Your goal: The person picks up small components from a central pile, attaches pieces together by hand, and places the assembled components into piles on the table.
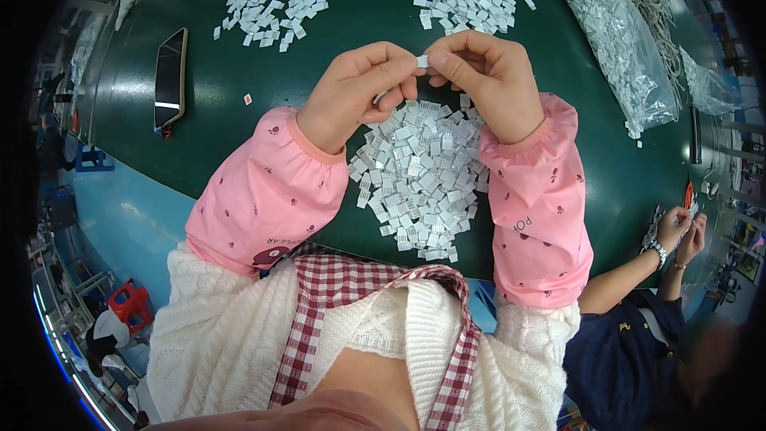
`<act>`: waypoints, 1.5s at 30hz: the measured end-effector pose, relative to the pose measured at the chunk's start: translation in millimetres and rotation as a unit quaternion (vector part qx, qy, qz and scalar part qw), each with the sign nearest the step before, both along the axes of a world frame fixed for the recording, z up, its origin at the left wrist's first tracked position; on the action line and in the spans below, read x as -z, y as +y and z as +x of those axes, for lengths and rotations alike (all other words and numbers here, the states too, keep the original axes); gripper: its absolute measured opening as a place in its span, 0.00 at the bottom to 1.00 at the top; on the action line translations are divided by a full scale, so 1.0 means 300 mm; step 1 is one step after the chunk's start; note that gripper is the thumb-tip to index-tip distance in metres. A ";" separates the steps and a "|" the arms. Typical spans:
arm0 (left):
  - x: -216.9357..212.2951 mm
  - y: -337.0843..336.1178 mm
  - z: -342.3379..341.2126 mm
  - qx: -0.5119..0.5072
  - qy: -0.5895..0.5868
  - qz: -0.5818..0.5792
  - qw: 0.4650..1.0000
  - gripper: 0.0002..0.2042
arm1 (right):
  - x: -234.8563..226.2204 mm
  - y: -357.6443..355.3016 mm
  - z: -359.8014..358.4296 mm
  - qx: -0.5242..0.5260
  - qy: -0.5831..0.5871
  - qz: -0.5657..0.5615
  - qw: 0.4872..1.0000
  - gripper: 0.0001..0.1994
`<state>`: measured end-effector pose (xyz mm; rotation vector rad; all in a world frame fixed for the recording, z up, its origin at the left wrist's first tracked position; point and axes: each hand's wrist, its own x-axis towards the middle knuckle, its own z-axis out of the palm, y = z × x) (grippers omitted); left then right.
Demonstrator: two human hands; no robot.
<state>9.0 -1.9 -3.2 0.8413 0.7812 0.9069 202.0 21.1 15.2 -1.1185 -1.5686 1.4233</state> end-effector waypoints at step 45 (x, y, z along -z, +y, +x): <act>0.006 0.015 -0.014 -0.006 -0.125 -0.089 0.988 0.09 | 0.116 0.096 0.167 0.174 -0.406 0.244 0.863 0.07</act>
